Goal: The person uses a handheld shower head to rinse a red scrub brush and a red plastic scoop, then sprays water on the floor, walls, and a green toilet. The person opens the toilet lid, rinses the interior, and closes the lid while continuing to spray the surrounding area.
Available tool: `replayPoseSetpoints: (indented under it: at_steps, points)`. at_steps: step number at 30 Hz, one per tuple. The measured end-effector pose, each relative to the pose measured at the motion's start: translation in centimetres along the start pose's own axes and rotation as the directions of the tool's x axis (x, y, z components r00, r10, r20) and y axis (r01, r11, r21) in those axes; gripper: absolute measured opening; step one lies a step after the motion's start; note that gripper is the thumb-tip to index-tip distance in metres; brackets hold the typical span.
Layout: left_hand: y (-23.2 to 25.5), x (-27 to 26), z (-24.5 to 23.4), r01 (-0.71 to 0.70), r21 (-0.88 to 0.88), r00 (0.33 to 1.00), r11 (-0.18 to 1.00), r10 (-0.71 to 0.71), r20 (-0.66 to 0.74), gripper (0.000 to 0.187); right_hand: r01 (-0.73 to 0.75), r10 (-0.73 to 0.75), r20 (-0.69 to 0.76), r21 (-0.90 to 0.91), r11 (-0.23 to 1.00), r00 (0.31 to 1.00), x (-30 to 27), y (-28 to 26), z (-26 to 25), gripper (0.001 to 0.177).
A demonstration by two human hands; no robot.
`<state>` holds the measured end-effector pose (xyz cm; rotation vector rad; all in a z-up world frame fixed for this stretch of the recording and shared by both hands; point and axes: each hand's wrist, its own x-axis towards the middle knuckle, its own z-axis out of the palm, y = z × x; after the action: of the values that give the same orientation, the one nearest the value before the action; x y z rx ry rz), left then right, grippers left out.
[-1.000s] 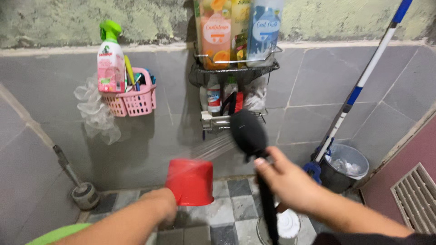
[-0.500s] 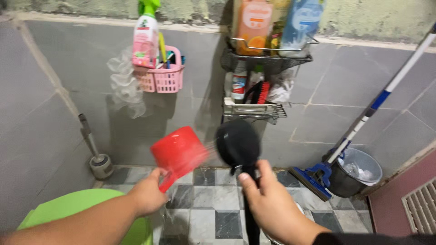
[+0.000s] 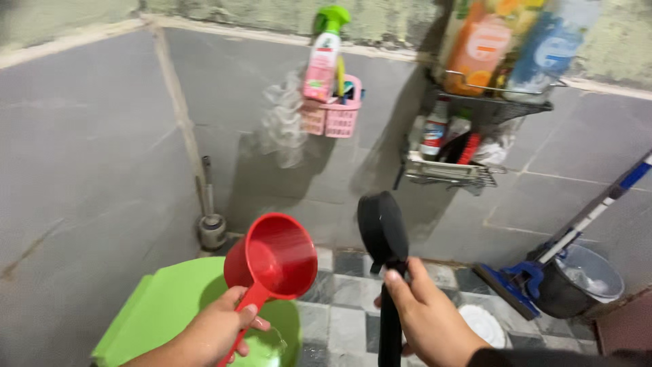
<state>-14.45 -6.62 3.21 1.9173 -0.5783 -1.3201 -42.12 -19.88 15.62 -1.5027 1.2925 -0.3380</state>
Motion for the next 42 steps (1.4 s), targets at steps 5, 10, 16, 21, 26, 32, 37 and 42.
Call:
replayPoseSetpoints:
  at_steps: [5,10,16,21,26,32,37,42]
  points:
    - [-3.2,-4.4,-6.9,-0.055,-0.047,0.992,0.997,0.050,-0.113,0.037,0.052,-0.052,-0.026,-0.017,0.999,0.998,-3.0,-2.1,7.2,0.031]
    - [-6.0,-6.9,-12.2,-0.036,0.049,0.988,0.998,0.043,-0.150,0.038,0.105,-0.109,-0.076,-0.054,0.993,0.991,-6.3,-2.5,13.4,0.030]
    - [-9.7,-8.0,-15.4,-0.087,0.154,0.978,0.984,0.113,-0.173,0.037,0.211,-0.218,-0.092,-0.074,0.975,0.972,-9.4,-2.7,16.7,0.039]
    - [-11.9,-7.1,-14.7,-0.127,0.061,0.982,0.990,0.135,-0.134,0.037,0.073,-0.099,-0.114,-0.214,0.974,0.989,-10.0,-2.2,16.9,0.041]
    - [-10.3,-6.2,-13.7,-0.045,-0.259,0.997,0.965,0.028,-0.070,0.039,0.240,-0.236,0.119,-0.018,0.971,0.964,-11.0,-1.5,17.4,0.047]
    - [-5.5,-6.0,-12.4,0.098,-0.463,0.995,0.881,-0.102,0.016,0.051,0.163,-0.143,0.161,-0.122,0.979,0.977,-13.1,-0.6,18.3,0.044]
    - [-3.7,-6.5,-10.2,0.076,-0.470,0.996,0.879,-0.042,0.083,0.055,0.193,-0.165,0.183,-0.148,0.970,0.969,-13.9,1.0,18.2,0.045]
    - [-3.7,-6.5,-7.8,0.092,-0.324,0.996,0.942,-0.091,0.016,0.055,0.169,-0.141,0.250,-0.093,0.981,0.958,-14.1,3.0,17.5,0.045]
